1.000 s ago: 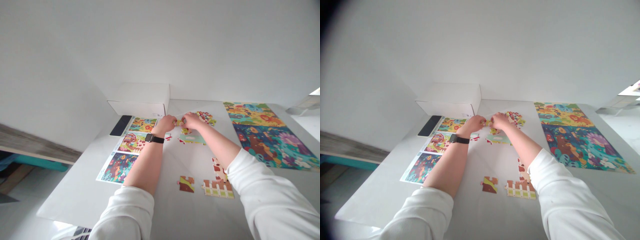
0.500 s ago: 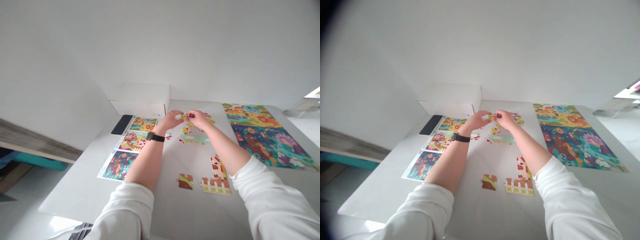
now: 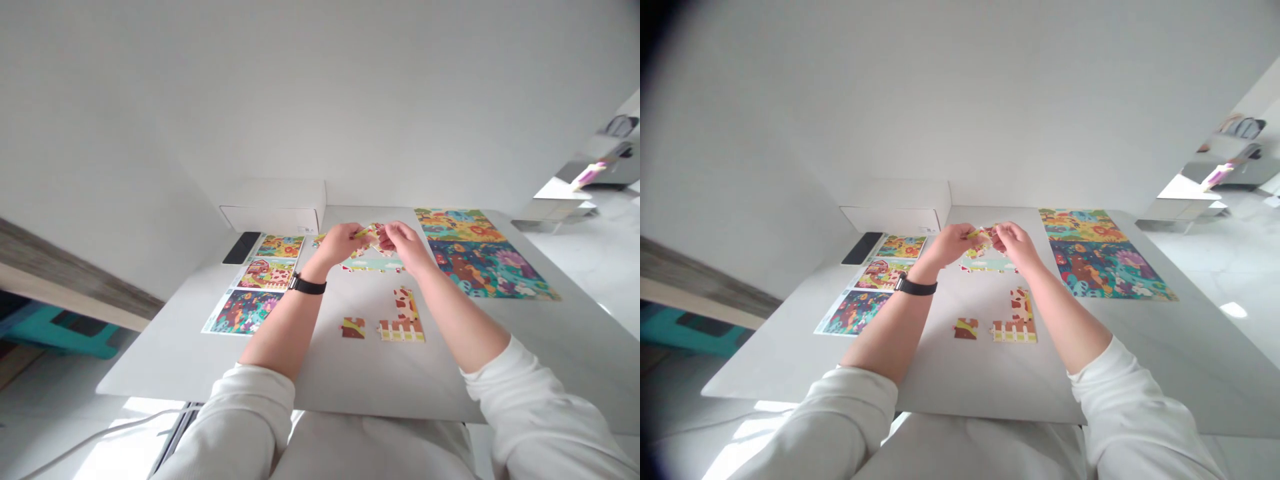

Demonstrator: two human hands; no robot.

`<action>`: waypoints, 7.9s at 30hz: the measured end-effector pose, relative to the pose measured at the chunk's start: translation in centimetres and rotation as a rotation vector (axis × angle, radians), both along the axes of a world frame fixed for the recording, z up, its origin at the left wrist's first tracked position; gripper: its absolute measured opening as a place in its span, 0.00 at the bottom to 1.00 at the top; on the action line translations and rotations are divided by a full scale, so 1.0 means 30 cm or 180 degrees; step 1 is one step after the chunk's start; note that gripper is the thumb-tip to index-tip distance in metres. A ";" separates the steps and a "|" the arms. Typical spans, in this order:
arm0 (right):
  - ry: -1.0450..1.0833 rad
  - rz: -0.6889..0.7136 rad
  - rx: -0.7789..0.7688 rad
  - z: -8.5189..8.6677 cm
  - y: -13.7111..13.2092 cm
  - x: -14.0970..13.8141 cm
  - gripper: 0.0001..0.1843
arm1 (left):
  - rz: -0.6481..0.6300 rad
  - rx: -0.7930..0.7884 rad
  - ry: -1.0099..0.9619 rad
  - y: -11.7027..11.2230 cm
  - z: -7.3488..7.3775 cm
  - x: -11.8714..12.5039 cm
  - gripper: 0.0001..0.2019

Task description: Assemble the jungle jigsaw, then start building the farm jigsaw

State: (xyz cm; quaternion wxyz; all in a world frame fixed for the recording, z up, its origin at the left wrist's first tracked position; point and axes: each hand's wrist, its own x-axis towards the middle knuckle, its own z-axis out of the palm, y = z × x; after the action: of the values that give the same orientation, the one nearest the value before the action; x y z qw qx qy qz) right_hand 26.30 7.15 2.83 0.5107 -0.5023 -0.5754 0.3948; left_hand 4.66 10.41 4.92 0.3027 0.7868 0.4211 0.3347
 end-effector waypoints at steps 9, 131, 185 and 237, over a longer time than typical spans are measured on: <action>-0.0068 0.0272 0.0128 -0.052 -0.248 -0.032 0.26 | -0.0207 -0.0947 -0.0734 -0.234 -0.083 -0.029 0.30; -0.3971 0.0707 0.0361 -0.199 0.380 -0.285 0.25 | 0.1214 0.0243 0.0857 0.263 -0.316 -0.310 0.15; -0.0118 0.0118 -0.0548 -0.077 0.077 0.023 0.25 | 0.0705 0.0303 0.0105 0.207 -0.181 -0.240 0.15; -0.1224 -0.0008 -0.0035 -0.152 -0.431 -0.114 0.13 | 0.0282 -0.1232 -0.1471 -0.430 -0.245 -0.103 0.19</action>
State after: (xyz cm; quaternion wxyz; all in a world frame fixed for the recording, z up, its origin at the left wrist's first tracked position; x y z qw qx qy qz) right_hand 22.87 -5.78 -1.74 0.3891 -0.5719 -0.6596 0.2940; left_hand 1.57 -2.51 -2.42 0.5198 0.5984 0.4309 0.4313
